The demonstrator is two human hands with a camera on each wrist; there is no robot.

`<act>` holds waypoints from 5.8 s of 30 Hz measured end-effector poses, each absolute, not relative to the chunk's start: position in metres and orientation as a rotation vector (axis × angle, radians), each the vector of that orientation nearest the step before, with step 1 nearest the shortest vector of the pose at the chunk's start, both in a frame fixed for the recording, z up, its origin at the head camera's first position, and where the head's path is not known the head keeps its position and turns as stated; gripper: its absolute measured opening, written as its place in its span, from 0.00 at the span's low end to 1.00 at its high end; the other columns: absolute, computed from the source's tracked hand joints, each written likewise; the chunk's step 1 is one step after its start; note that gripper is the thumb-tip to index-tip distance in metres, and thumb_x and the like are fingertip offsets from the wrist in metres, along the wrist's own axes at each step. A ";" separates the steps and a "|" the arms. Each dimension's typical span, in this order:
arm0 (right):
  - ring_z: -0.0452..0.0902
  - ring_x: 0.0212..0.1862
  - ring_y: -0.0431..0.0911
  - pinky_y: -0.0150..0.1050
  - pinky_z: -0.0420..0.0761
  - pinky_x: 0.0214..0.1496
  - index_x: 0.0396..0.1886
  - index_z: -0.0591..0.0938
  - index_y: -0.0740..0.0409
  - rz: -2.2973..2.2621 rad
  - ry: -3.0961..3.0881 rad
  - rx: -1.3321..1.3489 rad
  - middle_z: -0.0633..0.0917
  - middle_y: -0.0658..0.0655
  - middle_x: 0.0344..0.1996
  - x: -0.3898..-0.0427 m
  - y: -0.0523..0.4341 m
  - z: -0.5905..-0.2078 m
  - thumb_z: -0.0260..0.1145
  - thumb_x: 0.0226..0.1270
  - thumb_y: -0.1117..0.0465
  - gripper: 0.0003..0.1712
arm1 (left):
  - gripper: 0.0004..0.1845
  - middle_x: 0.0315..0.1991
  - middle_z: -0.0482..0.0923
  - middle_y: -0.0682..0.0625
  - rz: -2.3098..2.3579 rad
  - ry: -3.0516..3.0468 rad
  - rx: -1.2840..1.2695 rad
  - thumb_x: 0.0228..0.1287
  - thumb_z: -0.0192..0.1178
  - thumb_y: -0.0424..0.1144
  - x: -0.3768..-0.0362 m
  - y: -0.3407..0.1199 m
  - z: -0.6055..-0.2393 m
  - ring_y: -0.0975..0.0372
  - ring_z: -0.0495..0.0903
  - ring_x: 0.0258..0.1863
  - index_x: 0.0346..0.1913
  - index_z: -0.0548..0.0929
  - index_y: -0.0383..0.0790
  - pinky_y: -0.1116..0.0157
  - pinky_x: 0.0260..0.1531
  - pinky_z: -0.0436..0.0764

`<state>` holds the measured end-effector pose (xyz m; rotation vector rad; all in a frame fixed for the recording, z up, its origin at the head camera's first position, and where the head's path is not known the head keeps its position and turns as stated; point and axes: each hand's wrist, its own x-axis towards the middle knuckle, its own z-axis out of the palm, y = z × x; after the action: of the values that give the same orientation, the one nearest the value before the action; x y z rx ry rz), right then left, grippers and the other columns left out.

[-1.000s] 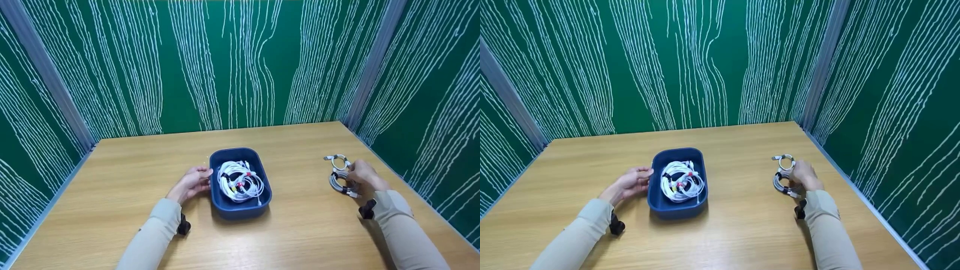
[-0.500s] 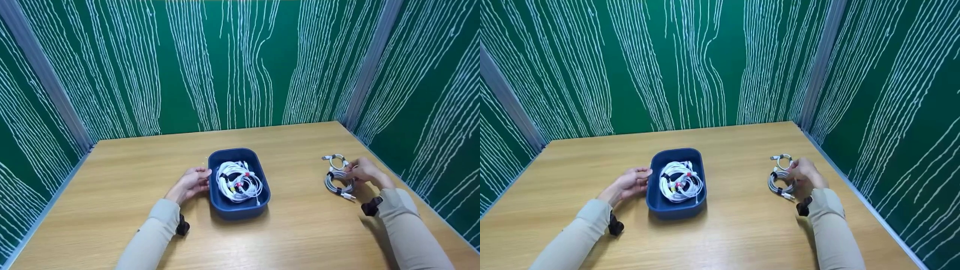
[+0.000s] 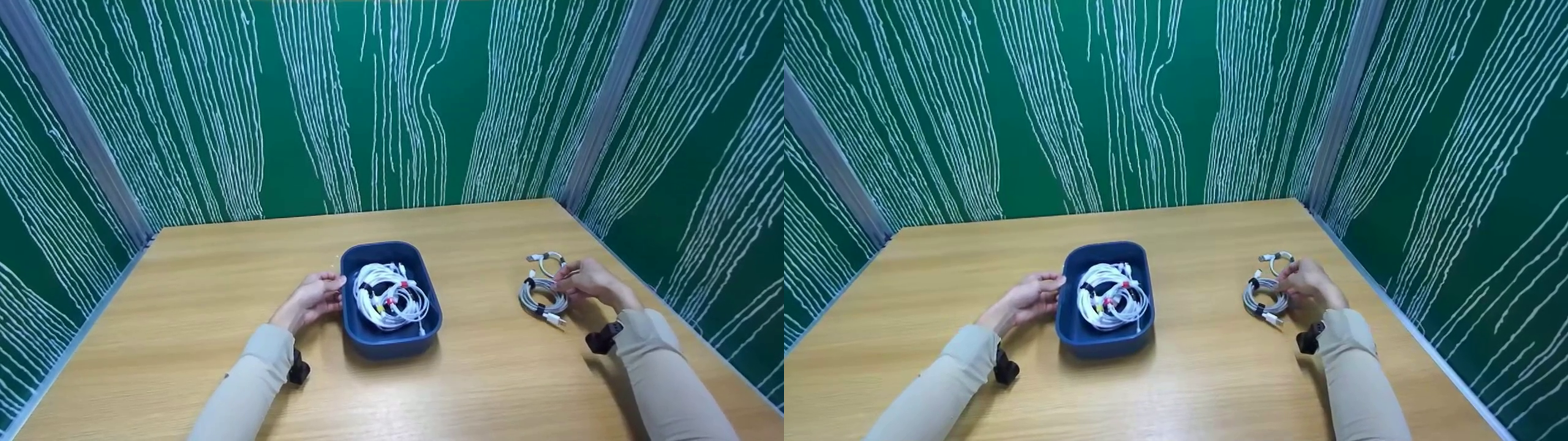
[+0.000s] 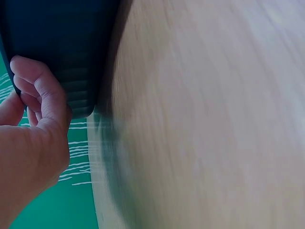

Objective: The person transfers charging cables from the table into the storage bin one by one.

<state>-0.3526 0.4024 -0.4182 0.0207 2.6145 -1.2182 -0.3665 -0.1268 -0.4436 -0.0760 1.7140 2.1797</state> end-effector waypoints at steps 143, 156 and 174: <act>0.80 0.26 0.41 0.32 0.84 0.32 0.41 0.80 0.67 -1.507 2.335 -0.302 0.83 0.53 0.29 -0.397 0.197 -0.368 0.66 0.60 0.70 0.09 | 0.04 0.28 0.71 0.51 2.167 1.713 -0.056 0.71 0.51 0.31 -0.364 -0.129 -0.442 0.63 0.72 0.25 0.40 0.67 0.38 0.68 0.29 0.77; 0.80 0.26 0.41 0.32 0.84 0.32 0.40 0.80 0.69 -1.526 2.299 -0.362 0.83 0.52 0.28 -0.395 0.178 -0.368 0.67 0.59 0.71 0.09 | 0.04 0.25 0.71 0.53 2.174 1.686 0.005 0.71 0.50 0.31 -0.364 -0.130 -0.444 0.64 0.72 0.23 0.40 0.65 0.38 0.67 0.29 0.78; 0.84 0.45 0.57 0.47 0.84 0.50 0.50 0.76 0.75 -1.660 2.453 -0.400 0.82 0.75 0.47 -0.395 0.182 -0.363 0.60 0.68 0.67 0.16 | 0.04 0.24 0.70 0.53 2.177 1.687 -0.003 0.71 0.51 0.31 -0.365 -0.130 -0.446 0.63 0.71 0.24 0.38 0.66 0.38 0.67 0.28 0.77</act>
<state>-0.3950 0.1821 -0.3632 -0.3998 2.4526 -1.6598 -0.3654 -0.1298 -0.4457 -0.0026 1.6874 2.1770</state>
